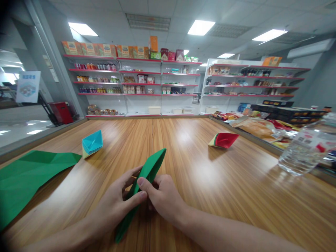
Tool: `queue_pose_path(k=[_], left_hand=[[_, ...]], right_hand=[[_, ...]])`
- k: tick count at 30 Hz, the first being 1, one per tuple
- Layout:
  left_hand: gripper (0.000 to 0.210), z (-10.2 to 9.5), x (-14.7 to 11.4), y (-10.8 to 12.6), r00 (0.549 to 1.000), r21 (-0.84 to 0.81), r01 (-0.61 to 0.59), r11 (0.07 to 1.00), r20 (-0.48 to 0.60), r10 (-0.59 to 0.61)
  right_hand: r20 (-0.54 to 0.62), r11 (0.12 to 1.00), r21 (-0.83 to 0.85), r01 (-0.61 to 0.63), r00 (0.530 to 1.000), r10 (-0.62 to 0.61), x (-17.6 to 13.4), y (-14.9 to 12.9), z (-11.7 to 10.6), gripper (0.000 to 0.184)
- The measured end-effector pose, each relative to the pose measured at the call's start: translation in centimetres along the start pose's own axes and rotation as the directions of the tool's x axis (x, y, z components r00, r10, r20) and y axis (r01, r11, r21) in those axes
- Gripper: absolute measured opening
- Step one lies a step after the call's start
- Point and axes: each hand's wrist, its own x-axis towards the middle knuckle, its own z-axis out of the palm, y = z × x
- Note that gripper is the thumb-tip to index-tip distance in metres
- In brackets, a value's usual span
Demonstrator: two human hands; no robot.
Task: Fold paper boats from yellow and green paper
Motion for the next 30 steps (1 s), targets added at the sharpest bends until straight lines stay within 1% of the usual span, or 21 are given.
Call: queue_pose_path(k=[2, 4, 6, 7, 9, 10, 12, 14, 16, 19, 21, 23, 25, 27, 30], left_hand=[[0.054, -0.1, 0.1, 0.3, 1.0, -0.118, 0.021, 0.993, 0.022, -0.019], [0.042, -0.2, 0.3, 0.4, 0.998, -0.258, 0.063, 0.964, 0.032, -0.057], [0.027, -0.3, 0.4, 0.4, 0.99, -0.389, 0.13, 0.912, -0.005, -0.143], [0.025, -0.4, 0.5, 0.3, 0.979, -0.446, 0.164, 0.88, -0.038, -0.202], [0.027, -0.5, 0.6, 0.1, 0.947, -0.528, 0.214, 0.822, -0.094, -0.307], [0.028, -0.5, 0.6, -0.1, 0.935, -0.548, 0.232, 0.803, -0.103, -0.341], [0.029, -0.5, 0.8, -0.4, 0.929, -0.559, 0.259, 0.788, -0.078, -0.361], [0.031, -0.4, 0.8, -0.5, 0.939, -0.54, 0.277, 0.795, -0.022, -0.342], [0.031, -0.4, 0.8, -0.5, 0.96, -0.473, 0.255, 0.844, 0.019, -0.28], [0.029, -0.4, 0.8, -0.4, 0.985, -0.308, 0.173, 0.936, 0.04, -0.169], [0.032, -0.4, 0.8, -0.3, 0.991, -0.226, 0.133, 0.965, 0.014, -0.133], [0.036, -0.4, 0.8, -0.2, 0.992, -0.182, 0.094, 0.979, -0.072, -0.108], [0.042, -0.5, 0.9, -0.2, 0.986, -0.173, 0.057, 0.983, -0.145, -0.083], [0.042, -0.6, 1.0, -0.3, 0.987, -0.206, 0.048, 0.977, -0.138, -0.078], [0.036, -0.8, 1.1, -0.3, 0.988, -0.263, 0.087, 0.961, -0.103, -0.117]], right_hand=[[-0.029, 1.0, 0.004, 0.003, 1.0, -0.003, 0.0, 0.0, 0.0, 0.048], [-0.063, 1.0, 0.013, 0.006, 0.998, -0.005, -0.1, 0.0, -0.1, 0.048], [-0.086, 0.999, 0.042, 0.005, 0.996, -0.002, -0.1, 0.0, -0.1, 0.047], [-0.09, 0.998, 0.056, 0.006, 0.996, -0.001, -0.1, 0.0, -0.1, 0.047], [-0.088, 0.998, 0.064, 0.017, 0.996, -0.011, -0.2, -0.1, -0.1, 0.047], [-0.085, 0.998, 0.053, 0.025, 0.996, -0.021, -0.2, 0.0, -0.1, 0.047], [-0.085, 0.999, 0.013, 0.044, 0.995, -0.043, -0.2, 0.0, -0.1, 0.045], [-0.103, 0.997, -0.044, 0.066, 0.992, -0.07, -0.2, 0.2, -0.2, 0.044], [-0.116, 0.991, -0.111, 0.08, 0.989, -0.093, -0.2, 0.3, -0.3, 0.041], [-0.112, 0.98, -0.184, 0.079, 0.989, -0.101, 0.0, 0.3, -0.5, 0.034], [-0.114, 0.979, -0.193, 0.07, 0.989, -0.093, 0.1, 0.2, -0.6, 0.03], [-0.116, 0.982, -0.179, 0.064, 0.99, -0.086, 0.0, 0.2, -0.5, 0.031], [-0.108, 0.987, -0.15, 0.06, 0.991, -0.077, -0.1, 0.0, -0.5, 0.035], [-0.09, 0.991, -0.118, 0.063, 0.993, -0.074, -0.2, -0.1, -0.4, 0.039], [-0.093, 0.995, -0.062, 0.083, 0.992, -0.088, -0.2, -0.3, -0.4, 0.04]])
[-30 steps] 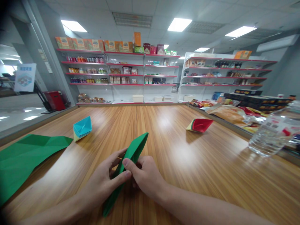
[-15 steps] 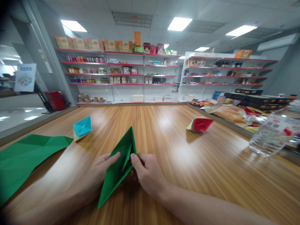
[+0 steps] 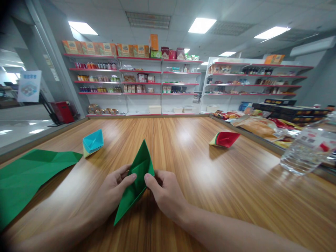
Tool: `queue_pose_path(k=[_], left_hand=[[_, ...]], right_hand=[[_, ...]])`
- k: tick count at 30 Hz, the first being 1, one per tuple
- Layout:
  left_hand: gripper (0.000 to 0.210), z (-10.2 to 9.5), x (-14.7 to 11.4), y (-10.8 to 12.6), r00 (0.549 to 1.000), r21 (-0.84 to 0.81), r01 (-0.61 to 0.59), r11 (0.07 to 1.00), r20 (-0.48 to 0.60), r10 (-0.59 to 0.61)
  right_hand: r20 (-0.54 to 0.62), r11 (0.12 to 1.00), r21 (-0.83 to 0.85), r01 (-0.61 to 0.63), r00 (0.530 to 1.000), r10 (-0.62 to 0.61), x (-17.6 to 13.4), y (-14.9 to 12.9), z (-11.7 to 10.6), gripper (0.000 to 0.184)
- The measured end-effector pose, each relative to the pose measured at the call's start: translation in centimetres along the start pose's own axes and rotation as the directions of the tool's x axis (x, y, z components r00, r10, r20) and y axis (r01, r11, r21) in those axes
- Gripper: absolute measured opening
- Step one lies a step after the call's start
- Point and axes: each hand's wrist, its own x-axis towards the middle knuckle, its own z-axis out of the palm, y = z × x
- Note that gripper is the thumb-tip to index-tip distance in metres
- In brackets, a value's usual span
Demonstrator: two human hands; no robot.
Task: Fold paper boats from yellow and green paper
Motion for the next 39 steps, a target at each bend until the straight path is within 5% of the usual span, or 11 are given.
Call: queue_pose_path(k=[5, 13, 19, 25, 30, 34, 36, 39], left_hand=[[0.032, -0.2, 0.1, -0.1, 0.999, -0.097, 0.054, 0.994, 0.005, -0.054], [0.043, 0.0, -0.4, 0.3, 0.94, -0.321, 0.278, 0.905, 0.287, -0.186], [0.042, 0.3, -0.5, 0.2, 0.928, -0.261, 0.188, 0.947, 0.364, -0.084], [0.029, 0.3, -0.4, -0.5, 0.911, -0.19, 0.197, 0.962, 0.398, -0.108], [0.026, -0.8, 0.2, 0.1, 0.946, 0.132, 0.023, 0.991, 0.318, -0.064], [0.031, -3.3, 1.8, 0.4, 0.988, 0.443, -0.1, 0.891, 0.152, 0.035], [0.044, -4.6, 2.7, 0.1, 0.99, 0.491, -0.124, 0.862, -0.002, 0.144], [0.041, -5.9, 3.7, -0.8, 0.973, 0.476, -0.202, 0.856, 0.001, 0.229]], right_hand=[[-0.017, 0.993, 0.112, -0.021, 1.0, 0.023, 0.1, -0.3, -0.1, 0.048], [0.006, 0.99, 0.13, -0.05, 0.999, 0.05, 0.5, 0.1, -0.4, 0.038], [0.041, 0.987, 0.145, -0.066, 0.997, 0.06, 0.8, 0.1, -0.1, 0.041], [0.117, 0.951, 0.258, -0.168, 0.983, 0.142, 0.9, 0.2, -0.2, 0.046], [0.106, 0.978, 0.177, -0.113, 0.99, 0.095, 1.1, 0.4, -0.7, 0.043], [-0.019, 0.998, 0.054, -0.029, 0.999, 0.03, 1.9, 0.8, -1.9, 0.039], [-0.059, 0.996, 0.064, -0.063, 0.996, 0.067, 2.6, 1.2, -2.7, 0.032], [-0.037, 0.989, 0.14, -0.054, 0.997, 0.06, 3.4, 1.8, -3.5, 0.04]])
